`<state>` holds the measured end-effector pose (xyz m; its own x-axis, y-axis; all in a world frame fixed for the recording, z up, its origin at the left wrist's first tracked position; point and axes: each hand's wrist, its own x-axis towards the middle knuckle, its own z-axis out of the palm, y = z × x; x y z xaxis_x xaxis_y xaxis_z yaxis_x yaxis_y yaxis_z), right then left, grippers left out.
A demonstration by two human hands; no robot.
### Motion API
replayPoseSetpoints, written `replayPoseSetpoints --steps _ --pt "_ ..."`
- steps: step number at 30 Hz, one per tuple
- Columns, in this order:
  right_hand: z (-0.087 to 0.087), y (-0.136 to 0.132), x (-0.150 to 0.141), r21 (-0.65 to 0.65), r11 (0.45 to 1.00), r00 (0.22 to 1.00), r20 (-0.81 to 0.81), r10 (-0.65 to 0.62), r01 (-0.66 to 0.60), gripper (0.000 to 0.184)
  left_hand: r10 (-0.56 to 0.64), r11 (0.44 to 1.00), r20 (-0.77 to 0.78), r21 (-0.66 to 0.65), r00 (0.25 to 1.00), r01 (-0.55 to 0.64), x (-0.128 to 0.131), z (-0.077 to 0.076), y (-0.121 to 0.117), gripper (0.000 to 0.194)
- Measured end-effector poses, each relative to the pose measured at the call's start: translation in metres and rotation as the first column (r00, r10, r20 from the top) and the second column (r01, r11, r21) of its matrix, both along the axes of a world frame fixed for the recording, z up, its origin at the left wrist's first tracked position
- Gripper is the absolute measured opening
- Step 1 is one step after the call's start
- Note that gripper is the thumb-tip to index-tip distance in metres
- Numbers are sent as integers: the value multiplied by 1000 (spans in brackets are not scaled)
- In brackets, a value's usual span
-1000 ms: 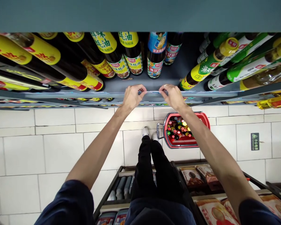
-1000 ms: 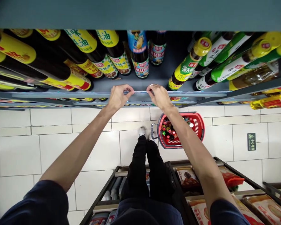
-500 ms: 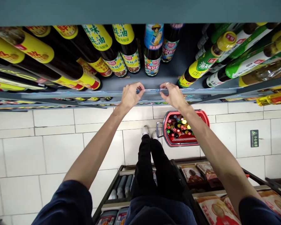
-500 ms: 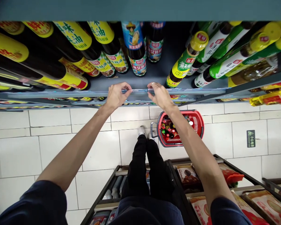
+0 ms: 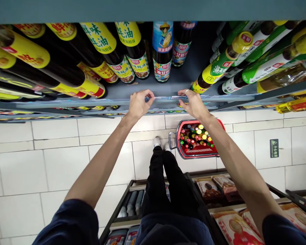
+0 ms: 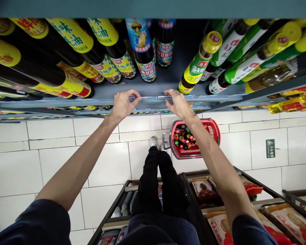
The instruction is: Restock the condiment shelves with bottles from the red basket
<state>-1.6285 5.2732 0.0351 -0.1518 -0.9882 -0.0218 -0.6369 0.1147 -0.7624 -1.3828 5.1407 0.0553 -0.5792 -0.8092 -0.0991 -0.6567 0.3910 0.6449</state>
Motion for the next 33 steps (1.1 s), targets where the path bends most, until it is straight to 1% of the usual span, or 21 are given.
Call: replayPoseSetpoints --steps 4,7,10,13,15,19,22,26,28,31,33 --pt "8 -5 9 5 1000 1000 -23 20 -20 32 -9 1000 -18 15 1000 9 0 2 -1 4" --pt "13 -17 21 9 999 997 -59 53 -52 25 -16 1000 -30 26 999 17 0 3 -2 7" --pt "12 -27 34 31 997 994 -89 68 -66 16 -49 998 -48 33 998 51 0 4 -2 9" --pt "8 -32 40 52 997 992 -109 69 -63 15 -55 998 -43 17 998 56 2 3 -3 9" --pt "6 -32 41 46 997 990 -124 71 -66 15 -55 998 -45 30 997 56 4 1 -5 9" --pt "4 -33 39 44 997 989 -135 68 -63 12 -105 990 -80 87 991 112 8 -7 -12 14" --pt "2 -33 39 42 998 990 -128 55 -50 13 -133 987 -81 79 988 139 8 -11 -14 17" --pt "1 -34 41 39 999 993 -111 41 -37 15 -145 987 -87 49 986 150 5 -12 -12 12" --pt "1 -34 42 47 998 993 -107 42 -37 16 -132 989 -110 57 985 139 4 -11 -10 12" --pt "4 -33 42 54 997 995 -84 55 -50 17 -121 987 -122 88 985 132 5 -12 -9 13" --pt "8 -28 37 37 997 995 -72 65 -63 22 -130 987 -113 82 985 139 6 -12 -8 12"
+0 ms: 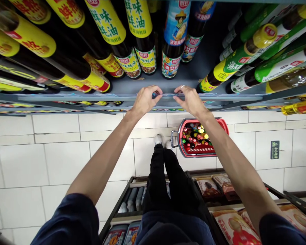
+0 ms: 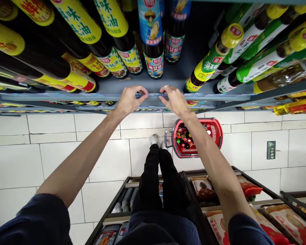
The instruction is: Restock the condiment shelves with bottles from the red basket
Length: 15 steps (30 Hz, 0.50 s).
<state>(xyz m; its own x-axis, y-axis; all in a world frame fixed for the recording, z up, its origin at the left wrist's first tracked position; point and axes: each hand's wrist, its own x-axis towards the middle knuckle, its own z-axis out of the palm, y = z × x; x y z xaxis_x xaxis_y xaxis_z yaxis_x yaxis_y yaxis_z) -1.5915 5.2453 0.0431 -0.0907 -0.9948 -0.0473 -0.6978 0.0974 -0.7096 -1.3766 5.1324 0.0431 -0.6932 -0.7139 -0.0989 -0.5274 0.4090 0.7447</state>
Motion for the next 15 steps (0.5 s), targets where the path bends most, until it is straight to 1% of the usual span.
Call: replayPoseSetpoints --steps 3,6,10,13,15 --pt "4 12 -13 -44 999 999 -32 -20 19 33 -15 997 4 -69 1000 16 1 0 2 16" --pt "3 23 -27 -50 996 995 -74 -73 69 29 -44 990 24 -133 999 47 -3 -1 6 19" --pt "-1 29 -36 3 995 991 -96 -98 99 24 -107 975 50 -191 993 115 -24 -2 12 29" --pt "0 31 -38 34 995 991 -98 -95 99 24 -125 975 49 -178 991 131 -38 -5 15 25" --pt "4 31 -38 42 994 989 -107 -99 104 25 -104 978 44 -177 994 110 -38 -8 13 20"
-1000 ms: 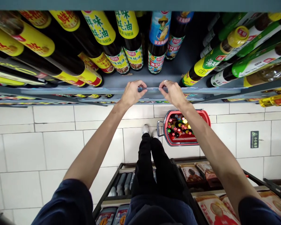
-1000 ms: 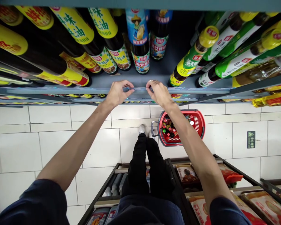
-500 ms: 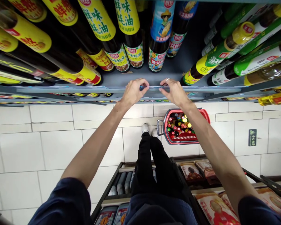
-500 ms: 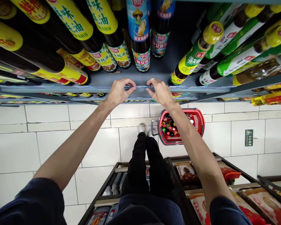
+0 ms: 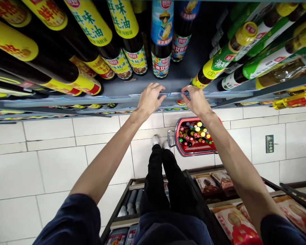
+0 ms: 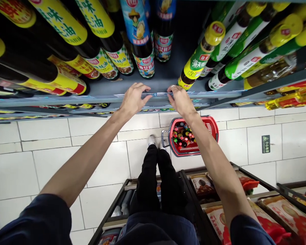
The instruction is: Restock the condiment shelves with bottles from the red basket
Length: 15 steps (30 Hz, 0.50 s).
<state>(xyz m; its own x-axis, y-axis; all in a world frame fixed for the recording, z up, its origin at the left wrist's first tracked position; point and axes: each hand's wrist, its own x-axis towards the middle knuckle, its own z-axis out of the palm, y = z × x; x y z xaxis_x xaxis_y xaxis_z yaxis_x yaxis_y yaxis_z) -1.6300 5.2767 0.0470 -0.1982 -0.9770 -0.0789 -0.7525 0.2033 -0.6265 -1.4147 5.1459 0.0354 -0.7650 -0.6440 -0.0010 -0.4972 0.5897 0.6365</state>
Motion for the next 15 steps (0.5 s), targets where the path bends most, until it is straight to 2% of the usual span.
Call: replayPoseSetpoints --steps 4,7,11,15 --pt "11 -6 14 -2 1000 999 -36 29 -29 29 64 997 -6 -38 998 -65 21 -2 -13 14" --pt "16 -20 36 13 996 994 -64 85 -84 27 88 996 -23 10 996 -87 35 2 -20 13" --pt "14 -35 56 83 994 991 -107 83 -74 21 47 999 6 12 999 -47 38 7 -19 10" --pt "7 -36 58 54 994 989 -108 100 -95 19 -28 999 69 -40 997 30 40 13 -18 10"
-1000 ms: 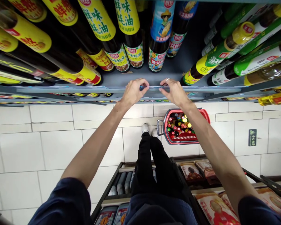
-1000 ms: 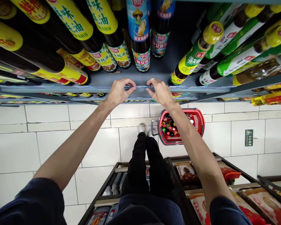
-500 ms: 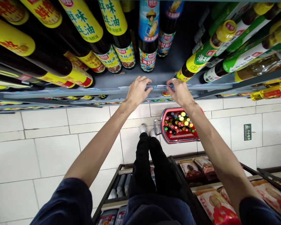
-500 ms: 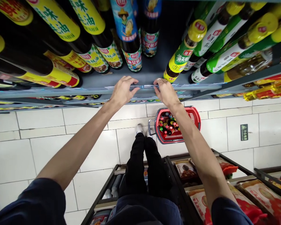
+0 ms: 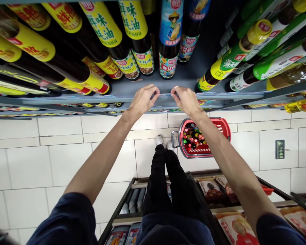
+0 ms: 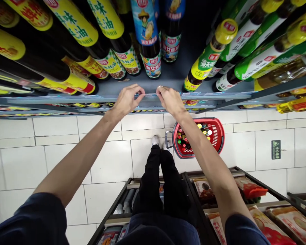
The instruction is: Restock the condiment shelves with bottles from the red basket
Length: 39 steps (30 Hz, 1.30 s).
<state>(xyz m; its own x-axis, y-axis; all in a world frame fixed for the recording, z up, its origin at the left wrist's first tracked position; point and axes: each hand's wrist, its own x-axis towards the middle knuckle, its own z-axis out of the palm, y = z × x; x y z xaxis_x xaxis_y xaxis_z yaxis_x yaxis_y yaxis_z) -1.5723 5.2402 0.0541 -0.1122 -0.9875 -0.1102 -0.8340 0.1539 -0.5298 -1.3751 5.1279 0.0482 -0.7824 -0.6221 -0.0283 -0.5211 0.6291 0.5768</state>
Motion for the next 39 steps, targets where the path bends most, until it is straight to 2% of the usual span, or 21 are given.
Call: replayPoseSetpoints --steps 4,11,14,20,24,27,29,34,36,39 --pt "-4 0 1 -32 999 1000 15 10 -9 18 -60 995 87 -70 994 66 5 8 -3 15" --pt "-9 -1 2 -46 999 997 72 20 -17 22 -92 996 153 0 984 93 8 18 -6 22" --pt "-9 -2 5 -51 999 996 85 17 -13 23 -99 995 183 -11 978 103 10 21 -8 23" --pt "-8 -7 14 -20 1000 996 93 5 -4 25 -68 998 166 4 984 69 19 14 -14 23" --pt "-4 -4 9 -15 999 994 98 44 -43 27 -30 1000 123 12 992 29 21 9 -14 22" --pt "5 7 -6 -70 995 994 85 72 -67 36 -1 1000 34 3 999 1 8 9 -5 25" --pt "10 18 -20 -64 998 998 63 30 -26 41 -4 1000 -26 21 1000 5 -11 9 6 27" --pt "12 36 -50 17 995 995 -32 -96 96 28 2 996 -43 86 999 2 -62 2 30 9" --pt "10 36 -54 22 995 994 -58 -96 98 23 24 997 -17 78 1000 -23 -70 -1 34 10" --pt "8 36 -54 47 995 995 -53 -89 91 23 -2 999 20 48 1000 1 -69 0 33 12"
